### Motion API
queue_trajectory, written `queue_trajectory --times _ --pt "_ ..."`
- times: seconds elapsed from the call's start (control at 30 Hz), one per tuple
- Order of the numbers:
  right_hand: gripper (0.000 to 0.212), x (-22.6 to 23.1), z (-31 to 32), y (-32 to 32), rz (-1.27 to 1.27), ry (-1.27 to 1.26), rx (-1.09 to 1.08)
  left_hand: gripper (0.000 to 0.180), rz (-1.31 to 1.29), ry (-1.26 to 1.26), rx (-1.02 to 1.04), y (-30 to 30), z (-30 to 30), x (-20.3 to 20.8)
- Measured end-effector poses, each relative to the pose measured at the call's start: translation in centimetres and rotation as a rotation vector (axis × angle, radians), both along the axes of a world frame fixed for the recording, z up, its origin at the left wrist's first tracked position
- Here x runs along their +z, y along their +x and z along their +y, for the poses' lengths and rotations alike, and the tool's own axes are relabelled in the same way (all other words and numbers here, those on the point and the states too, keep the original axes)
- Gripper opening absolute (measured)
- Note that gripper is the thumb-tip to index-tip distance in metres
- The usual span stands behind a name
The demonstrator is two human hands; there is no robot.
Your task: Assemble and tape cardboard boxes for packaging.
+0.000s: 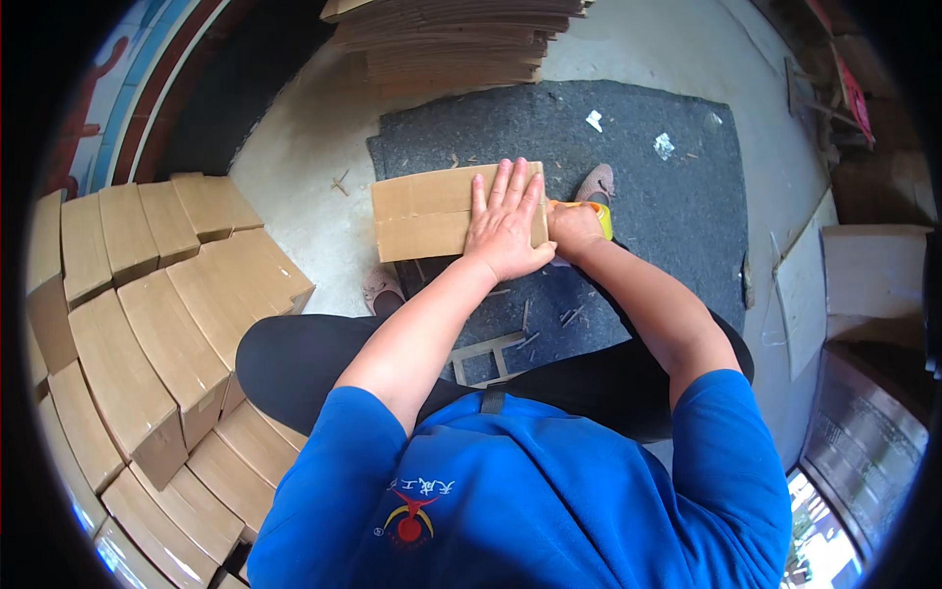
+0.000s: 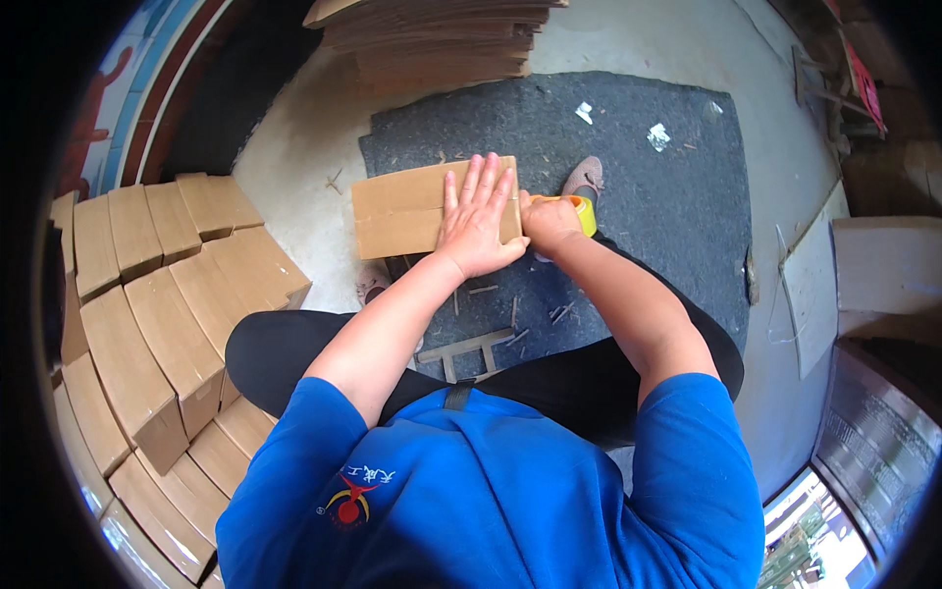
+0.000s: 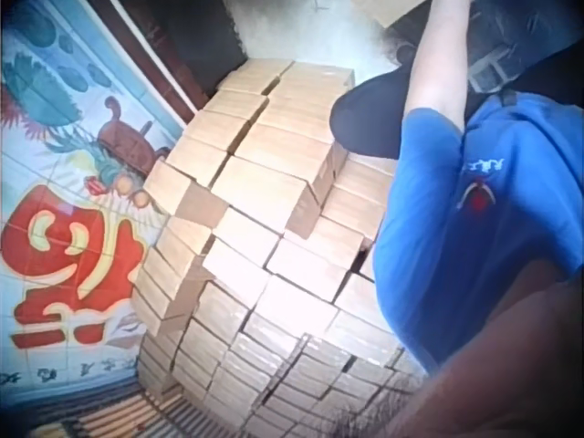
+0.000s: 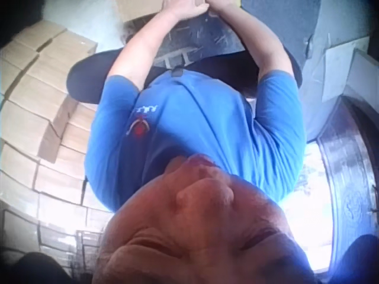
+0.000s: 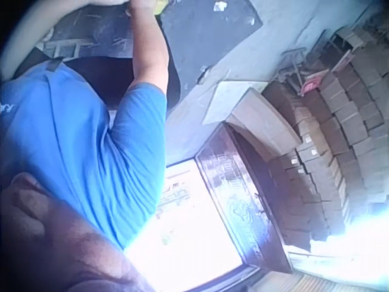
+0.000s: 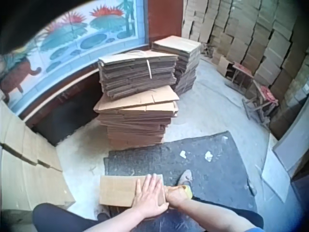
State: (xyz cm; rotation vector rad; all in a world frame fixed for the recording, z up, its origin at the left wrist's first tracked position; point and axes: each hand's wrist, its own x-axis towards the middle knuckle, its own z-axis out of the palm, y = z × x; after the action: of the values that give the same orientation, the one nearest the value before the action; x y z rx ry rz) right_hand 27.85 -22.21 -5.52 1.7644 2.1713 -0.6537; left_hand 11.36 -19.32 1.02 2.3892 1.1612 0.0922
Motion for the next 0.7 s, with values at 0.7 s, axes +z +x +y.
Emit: queue_trajectory --times 0.7 --pt "0.054 10.1 2.7 -0.6 0.048 -0.243 -0.334 0.096 -0.297 -0.424 1.022 -14.1 1.2 -2.1"
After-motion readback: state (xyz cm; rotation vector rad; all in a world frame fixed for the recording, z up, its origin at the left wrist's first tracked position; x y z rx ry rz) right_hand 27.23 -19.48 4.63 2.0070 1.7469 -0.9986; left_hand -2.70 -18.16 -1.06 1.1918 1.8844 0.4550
